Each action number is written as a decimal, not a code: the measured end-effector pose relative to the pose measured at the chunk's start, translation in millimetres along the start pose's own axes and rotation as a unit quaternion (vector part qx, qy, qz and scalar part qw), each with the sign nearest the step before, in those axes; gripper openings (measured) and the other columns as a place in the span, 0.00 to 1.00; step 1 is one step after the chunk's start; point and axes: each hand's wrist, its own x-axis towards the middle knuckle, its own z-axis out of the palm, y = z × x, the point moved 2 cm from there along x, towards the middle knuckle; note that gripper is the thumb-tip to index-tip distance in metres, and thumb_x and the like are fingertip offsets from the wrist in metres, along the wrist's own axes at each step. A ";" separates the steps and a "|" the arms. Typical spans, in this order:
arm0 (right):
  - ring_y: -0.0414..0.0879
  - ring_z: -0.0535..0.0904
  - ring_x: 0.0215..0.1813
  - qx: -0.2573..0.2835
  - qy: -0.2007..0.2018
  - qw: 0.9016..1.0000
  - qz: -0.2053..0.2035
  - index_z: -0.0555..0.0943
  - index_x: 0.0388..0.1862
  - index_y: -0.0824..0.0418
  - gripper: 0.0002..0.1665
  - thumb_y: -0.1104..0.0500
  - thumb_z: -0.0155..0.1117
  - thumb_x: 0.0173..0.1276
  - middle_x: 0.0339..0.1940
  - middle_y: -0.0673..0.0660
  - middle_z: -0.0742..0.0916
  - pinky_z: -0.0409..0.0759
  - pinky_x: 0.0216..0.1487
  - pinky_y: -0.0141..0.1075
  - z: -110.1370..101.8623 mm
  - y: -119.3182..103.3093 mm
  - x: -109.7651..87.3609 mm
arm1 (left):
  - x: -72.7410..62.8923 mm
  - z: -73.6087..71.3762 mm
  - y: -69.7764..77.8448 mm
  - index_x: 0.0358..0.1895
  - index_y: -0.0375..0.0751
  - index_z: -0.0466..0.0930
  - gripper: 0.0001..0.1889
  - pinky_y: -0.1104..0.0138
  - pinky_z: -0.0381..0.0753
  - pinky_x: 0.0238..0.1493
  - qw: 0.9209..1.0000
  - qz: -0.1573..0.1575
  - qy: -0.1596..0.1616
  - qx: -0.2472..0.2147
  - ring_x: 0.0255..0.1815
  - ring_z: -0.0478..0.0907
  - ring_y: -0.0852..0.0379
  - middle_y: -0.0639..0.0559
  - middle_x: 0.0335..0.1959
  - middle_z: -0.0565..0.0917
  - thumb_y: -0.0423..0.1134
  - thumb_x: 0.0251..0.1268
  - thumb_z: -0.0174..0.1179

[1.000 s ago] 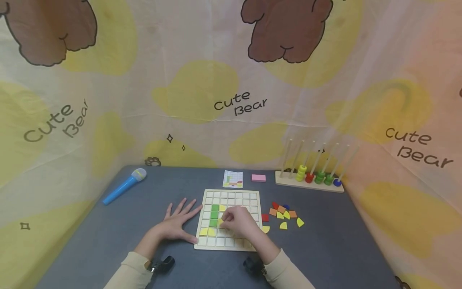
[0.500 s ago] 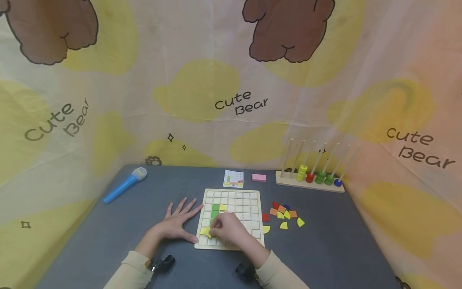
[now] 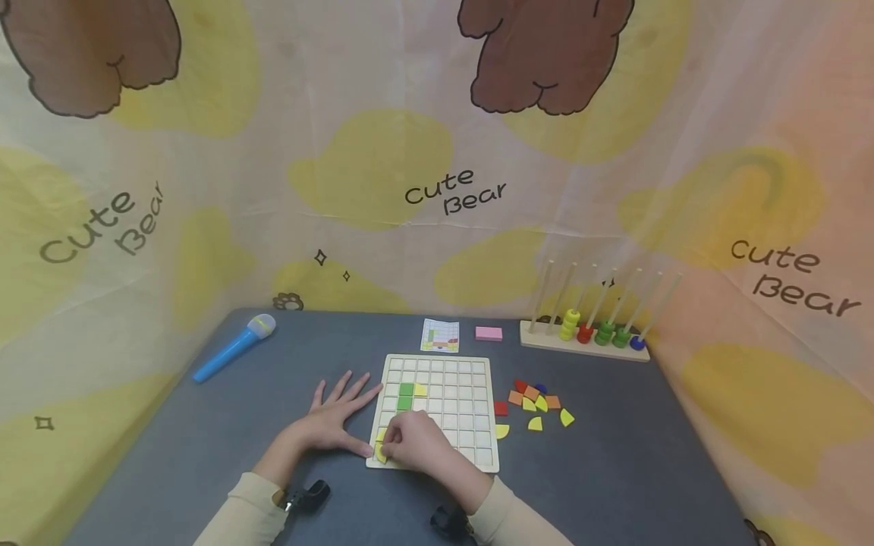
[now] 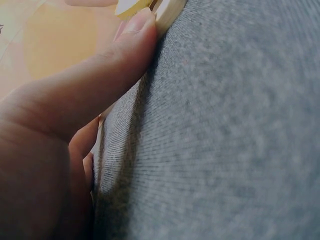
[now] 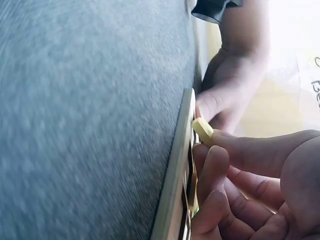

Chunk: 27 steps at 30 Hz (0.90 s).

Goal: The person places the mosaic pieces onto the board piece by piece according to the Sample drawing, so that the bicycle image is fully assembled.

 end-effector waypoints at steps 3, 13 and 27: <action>0.31 0.72 0.19 -0.008 0.002 1.000 0.000 0.86 0.23 0.54 0.08 0.61 0.74 0.61 0.15 0.40 0.79 0.70 0.22 0.26 1.6 -2.0 0.6 | -0.9 -2.2 1.2 0.81 0.67 0.51 0.63 0.32 0.21 0.72 1.000 0.003 0.000 -0.003 0.84 0.30 0.40 0.54 0.85 0.45 0.81 0.36 0.67; 0.32 0.71 0.18 -0.054 0.025 0.998 0.013 0.86 0.22 0.54 0.08 0.62 0.72 0.61 0.13 0.40 0.78 0.69 0.22 0.27 3.6 -4.2 2.6 | -2.2 -6.3 5.5 0.81 0.70 0.50 0.61 0.31 0.23 0.73 1.000 -0.007 -0.005 0.013 0.84 0.30 0.40 0.56 0.85 0.45 0.79 0.38 0.68; 0.35 0.70 0.17 -0.075 0.032 0.996 0.037 0.83 0.23 0.53 0.10 0.57 0.76 0.59 0.14 0.42 0.76 0.67 0.20 0.30 4.4 -7.9 0.5 | -5.2 -8.2 7.5 0.81 0.68 0.50 0.62 0.31 0.23 0.73 1.000 -0.002 -0.002 0.009 0.84 0.31 0.40 0.56 0.85 0.45 0.79 0.38 0.68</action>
